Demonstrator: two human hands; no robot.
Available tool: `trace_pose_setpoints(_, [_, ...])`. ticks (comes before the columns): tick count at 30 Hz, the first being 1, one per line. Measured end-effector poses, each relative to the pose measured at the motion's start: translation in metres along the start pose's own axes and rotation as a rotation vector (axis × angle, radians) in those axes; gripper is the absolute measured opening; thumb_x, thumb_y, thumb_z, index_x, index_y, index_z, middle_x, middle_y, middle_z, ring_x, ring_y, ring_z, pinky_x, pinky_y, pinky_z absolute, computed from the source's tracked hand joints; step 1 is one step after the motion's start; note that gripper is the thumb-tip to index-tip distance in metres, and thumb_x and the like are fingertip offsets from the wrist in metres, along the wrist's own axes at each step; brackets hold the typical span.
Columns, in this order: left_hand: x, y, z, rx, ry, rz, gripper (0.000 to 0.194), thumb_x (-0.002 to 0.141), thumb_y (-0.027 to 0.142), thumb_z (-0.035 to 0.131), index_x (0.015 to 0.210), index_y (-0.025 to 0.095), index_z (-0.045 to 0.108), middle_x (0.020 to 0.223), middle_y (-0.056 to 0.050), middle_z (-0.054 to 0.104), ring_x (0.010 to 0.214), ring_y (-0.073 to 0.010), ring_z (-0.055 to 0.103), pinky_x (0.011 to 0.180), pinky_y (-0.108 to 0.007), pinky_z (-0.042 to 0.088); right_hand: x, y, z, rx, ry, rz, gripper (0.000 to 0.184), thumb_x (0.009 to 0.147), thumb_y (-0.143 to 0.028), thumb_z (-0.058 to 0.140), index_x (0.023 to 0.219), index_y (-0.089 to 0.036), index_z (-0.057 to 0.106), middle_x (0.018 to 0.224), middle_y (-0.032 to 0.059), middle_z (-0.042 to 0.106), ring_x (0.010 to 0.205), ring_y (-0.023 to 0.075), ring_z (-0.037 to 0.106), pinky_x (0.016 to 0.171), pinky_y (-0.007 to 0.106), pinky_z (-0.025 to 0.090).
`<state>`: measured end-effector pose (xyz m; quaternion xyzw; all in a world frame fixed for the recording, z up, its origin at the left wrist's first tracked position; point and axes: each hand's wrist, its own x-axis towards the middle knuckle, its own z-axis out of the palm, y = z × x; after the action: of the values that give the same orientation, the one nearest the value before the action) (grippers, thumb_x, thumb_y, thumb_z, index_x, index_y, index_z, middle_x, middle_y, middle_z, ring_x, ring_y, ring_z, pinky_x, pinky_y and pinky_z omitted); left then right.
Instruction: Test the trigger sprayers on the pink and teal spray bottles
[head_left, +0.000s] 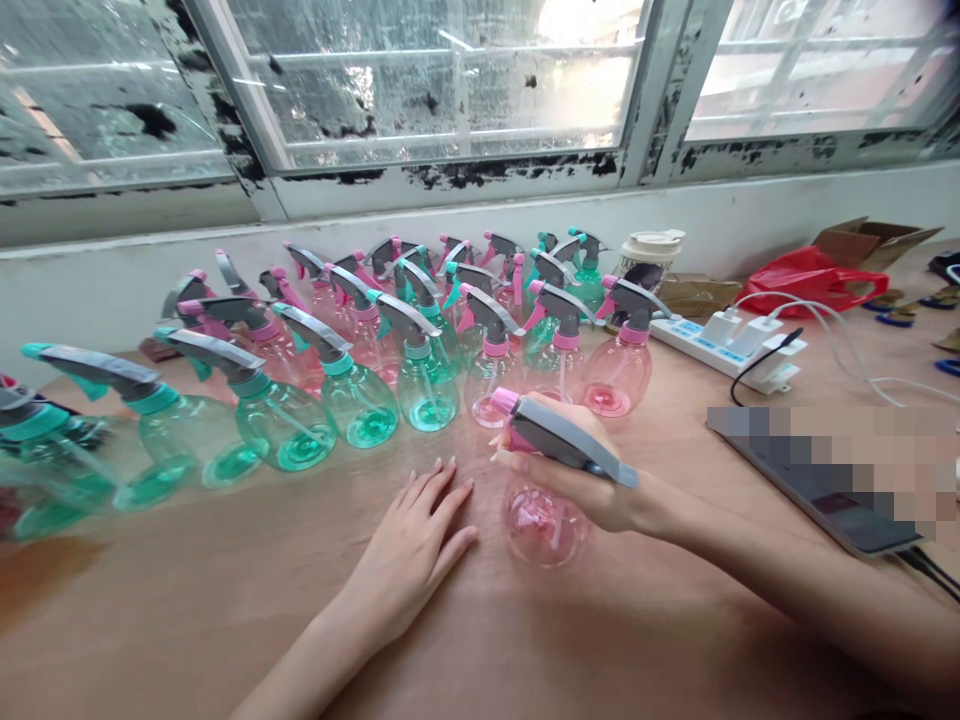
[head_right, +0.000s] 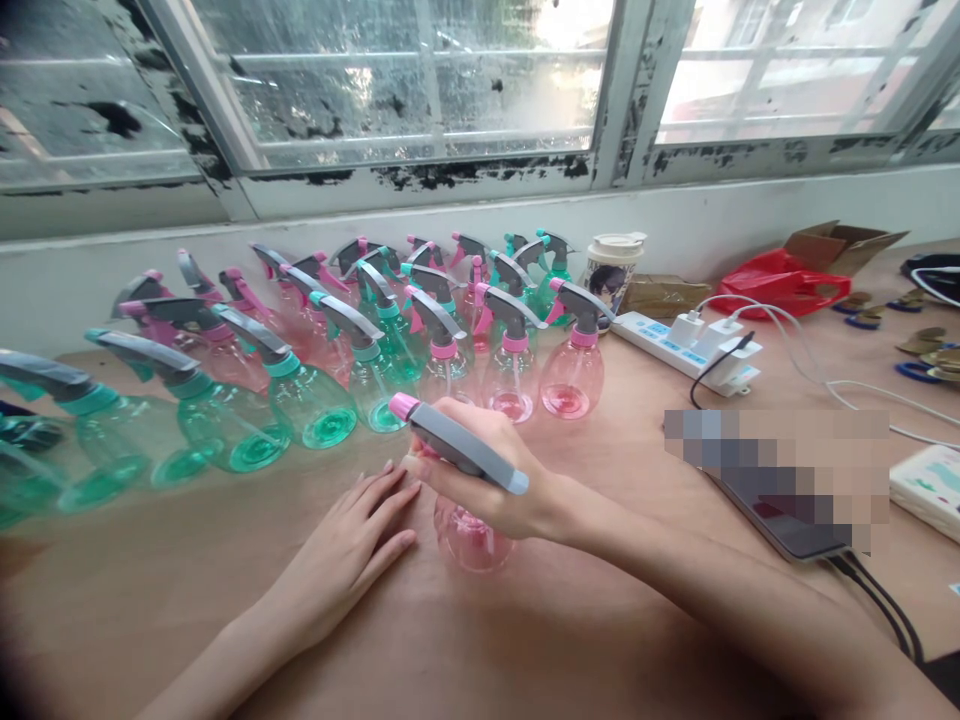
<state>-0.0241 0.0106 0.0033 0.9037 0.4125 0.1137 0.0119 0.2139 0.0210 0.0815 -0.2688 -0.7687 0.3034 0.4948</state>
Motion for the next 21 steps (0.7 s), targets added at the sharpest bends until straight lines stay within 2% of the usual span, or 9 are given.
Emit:
trace_pose_setpoints(2, [-0.0002, -0.0001, 0.0003, 0.002, 0.004, 0.000, 0.050, 0.104, 0.051, 0.033, 0.138, 0.019, 0.051, 0.148, -0.014, 0.046, 0.138, -0.0304, 0.040, 0.112, -0.053, 0.033, 0.0002, -0.0006, 0.0004, -0.029, 0.006, -0.001, 0.013, 0.088, -0.020, 0.059, 0.075, -0.021, 0.057, 0.068, -0.0033, 0.053, 0.060, 0.0118, 0.049, 0.057, 0.027, 0.042])
trace_pose_setpoints(4, [-0.0005, 0.0002, 0.0004, -0.002, -0.001, -0.004, 0.050, 0.104, 0.051, 0.033, 0.139, 0.019, 0.050, 0.149, -0.014, 0.045, 0.138, -0.0305, 0.040, 0.112, -0.052, 0.033, -0.0003, -0.0018, 0.0007, -0.018, -0.002, 0.014, 0.005, 0.087, -0.021, 0.059, 0.087, -0.020, 0.064, 0.076, -0.0004, 0.060, 0.065, 0.0136, 0.054, 0.062, 0.029, 0.046])
trace_pose_setpoints(7, [-0.0009, 0.0009, 0.0003, -0.015, -0.011, -0.013, 0.051, 0.103, 0.052, 0.036, 0.140, 0.019, 0.049, 0.150, -0.014, 0.044, 0.139, -0.0309, 0.039, 0.112, -0.053, 0.032, -0.0018, -0.0035, 0.0011, 0.031, -0.020, 0.033, 0.022, 0.086, -0.022, 0.060, 0.108, -0.019, 0.065, 0.091, 0.0036, 0.065, 0.069, 0.0152, 0.059, 0.071, 0.032, 0.050])
trace_pose_setpoints(9, [-0.0008, 0.0011, 0.0004, -0.017, -0.016, -0.015, 0.051, 0.103, 0.052, 0.036, 0.141, 0.020, 0.048, 0.150, -0.014, 0.043, 0.139, -0.0311, 0.038, 0.112, -0.053, 0.032, -0.0026, -0.0040, 0.0012, 0.035, -0.019, 0.044, 0.028, 0.086, -0.022, 0.060, 0.114, -0.019, 0.064, 0.091, 0.0039, 0.065, 0.065, 0.0148, 0.057, 0.071, 0.033, 0.051])
trace_pose_setpoints(14, [-0.0004, 0.0000, 0.0014, -0.006, -0.025, -0.011, 0.053, 0.103, 0.053, 0.034, 0.141, 0.019, 0.048, 0.150, -0.015, 0.043, 0.140, -0.0313, 0.037, 0.112, -0.055, 0.032, -0.0026, -0.0041, 0.0002, 0.002, -0.025, 0.051, 0.031, 0.085, -0.021, 0.060, 0.117, -0.018, 0.062, 0.086, 0.0026, 0.064, 0.062, 0.0142, 0.054, 0.063, 0.030, 0.049])
trace_pose_setpoints(21, [-0.0009, 0.0011, 0.0001, -0.013, -0.016, -0.008, 0.054, 0.102, 0.054, 0.034, 0.140, 0.018, 0.049, 0.151, -0.015, 0.043, 0.139, -0.0309, 0.038, 0.112, -0.053, 0.031, -0.0032, -0.0041, -0.0004, -0.007, -0.027, 0.061, 0.027, 0.086, -0.024, 0.061, 0.113, -0.021, 0.062, 0.087, 0.0034, 0.064, 0.069, 0.0174, 0.059, 0.082, 0.039, 0.052])
